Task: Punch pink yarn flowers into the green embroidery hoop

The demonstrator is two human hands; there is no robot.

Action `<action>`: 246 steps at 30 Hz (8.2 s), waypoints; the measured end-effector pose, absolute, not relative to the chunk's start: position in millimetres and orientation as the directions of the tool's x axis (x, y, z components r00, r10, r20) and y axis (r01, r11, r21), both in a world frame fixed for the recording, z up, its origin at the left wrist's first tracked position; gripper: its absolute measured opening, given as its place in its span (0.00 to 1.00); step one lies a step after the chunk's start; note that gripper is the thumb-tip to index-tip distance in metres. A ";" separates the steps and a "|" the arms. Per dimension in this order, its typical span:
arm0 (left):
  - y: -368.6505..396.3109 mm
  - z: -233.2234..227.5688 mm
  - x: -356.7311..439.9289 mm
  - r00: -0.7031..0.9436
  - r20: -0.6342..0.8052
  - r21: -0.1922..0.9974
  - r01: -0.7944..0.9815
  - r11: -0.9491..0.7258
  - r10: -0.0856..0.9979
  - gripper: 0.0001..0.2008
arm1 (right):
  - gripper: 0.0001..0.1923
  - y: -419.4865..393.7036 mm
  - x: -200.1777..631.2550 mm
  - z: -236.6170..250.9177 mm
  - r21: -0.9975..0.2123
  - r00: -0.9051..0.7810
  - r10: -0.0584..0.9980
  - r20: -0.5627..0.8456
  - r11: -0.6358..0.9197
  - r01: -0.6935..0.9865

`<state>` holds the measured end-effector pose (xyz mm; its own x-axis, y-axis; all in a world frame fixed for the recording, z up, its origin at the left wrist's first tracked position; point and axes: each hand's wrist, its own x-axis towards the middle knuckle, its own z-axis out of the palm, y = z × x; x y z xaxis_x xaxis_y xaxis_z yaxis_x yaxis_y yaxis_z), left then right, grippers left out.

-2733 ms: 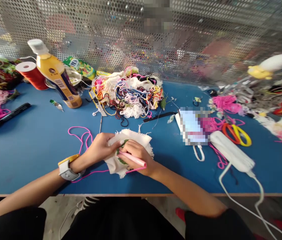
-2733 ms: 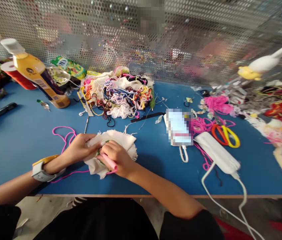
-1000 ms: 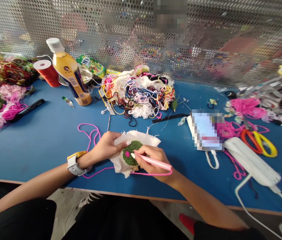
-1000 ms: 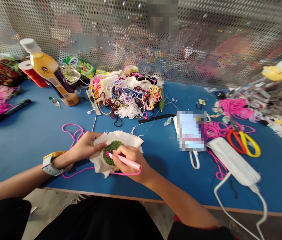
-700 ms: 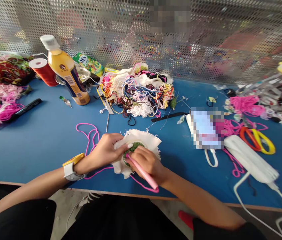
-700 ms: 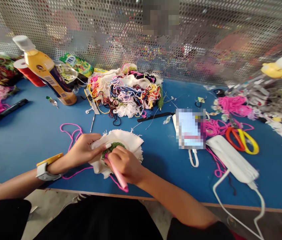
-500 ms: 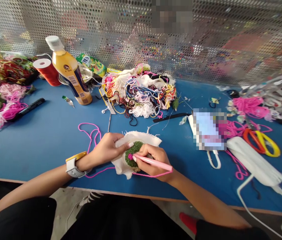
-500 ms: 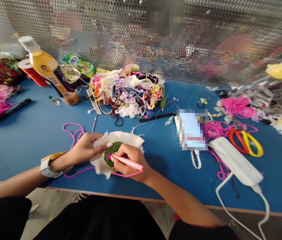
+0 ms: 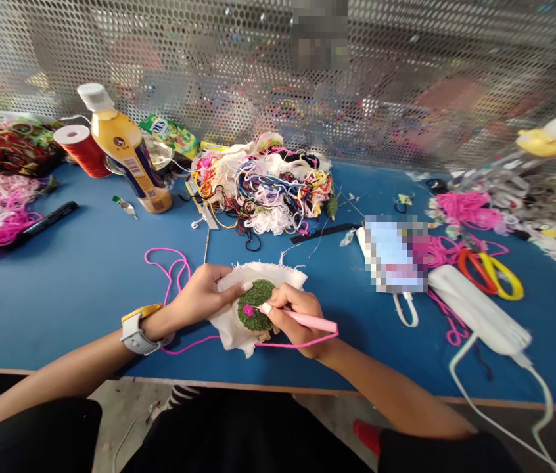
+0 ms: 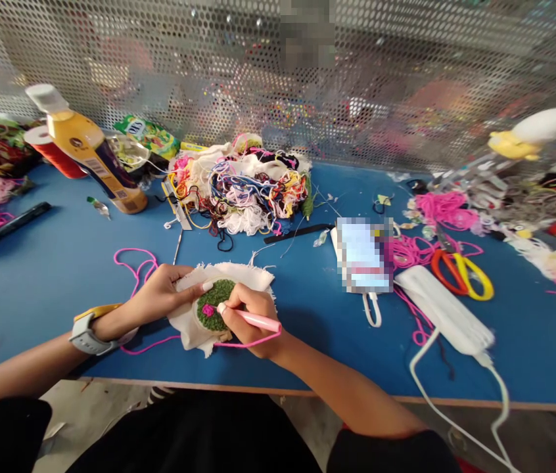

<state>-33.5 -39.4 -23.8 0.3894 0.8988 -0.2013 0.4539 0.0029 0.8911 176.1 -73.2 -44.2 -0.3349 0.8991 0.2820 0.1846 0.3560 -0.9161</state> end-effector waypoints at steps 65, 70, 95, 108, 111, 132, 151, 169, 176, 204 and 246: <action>-56.5 -13.6 -23.5 0.442 0.288 0.722 0.483 -0.495 0.850 0.18 | 0.17 -75.3 159.4 -47.5 -0.169 -0.595 0.390 0.702 0.904 0.393; -54.8 -13.6 -23.7 0.464 0.314 0.707 0.468 -0.531 0.828 0.18 | 0.17 -78.9 155.9 -49.8 -0.296 -0.519 0.488 0.702 0.862 0.411; -43.5 -13.9 -33.7 0.298 0.118 0.781 0.561 -0.274 0.947 0.19 | 0.07 -62.1 169.2 -42.3 -0.673 -0.496 0.700 0.514 0.687 0.274; -30.4 -31.4 -40.9 0.290 -0.083 0.886 0.459 -0.062 0.953 0.21 | 0.08 -69.0 177.3 -52.8 -0.872 -0.387 0.866 0.317 0.426 0.239; -31.2 -30.2 -40.3 0.285 -0.086 0.884 0.464 -0.059 0.955 0.21 | 0.10 -69.7 176.1 -50.7 -0.866 -0.375 0.868 0.325 0.433 0.251; -43.4 -9.7 -28.0 0.387 0.267 0.705 0.546 -0.452 0.883 0.19 | 0.17 -69.6 156.4 -52.2 -0.415 -0.390 0.630 0.671 0.755 0.507; -26.6 -33.0 -37.2 0.295 -0.083 0.875 0.478 -0.071 0.952 0.21 | 0.14 -71.8 171.6 -61.6 -0.715 -0.277 0.791 0.545 0.612 0.338; -33.1 -25.5 -34.3 0.255 -0.049 0.806 0.582 -0.113 0.966 0.18 | 0.05 -59.9 170.6 -47.9 -0.697 -0.621 0.667 0.412 0.670 0.257; -28.2 -29.9 -37.0 0.252 -0.142 0.843 0.538 -0.016 0.957 0.22 | 0.12 -66.1 176.4 -53.5 -0.817 -0.413 0.830 0.374 0.506 0.277; -31.2 -30.1 -37.2 0.243 -0.177 0.868 0.495 0.035 0.954 0.21 | 0.10 -73.9 179.5 -53.9 -0.942 -0.354 0.896 0.267 0.321 0.101; -28.1 -29.5 -36.2 0.292 -0.135 0.799 0.597 -0.070 0.947 0.19 | 0.12 -72.6 171.7 -55.8 -0.925 -0.277 0.911 0.306 0.354 0.141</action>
<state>-36.2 -28.1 -29.5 0.2919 0.9469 -0.1350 0.5970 -0.0701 0.7992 171.7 -72.6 -55.8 -0.2775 0.9106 0.3062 0.1414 0.3539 -0.9245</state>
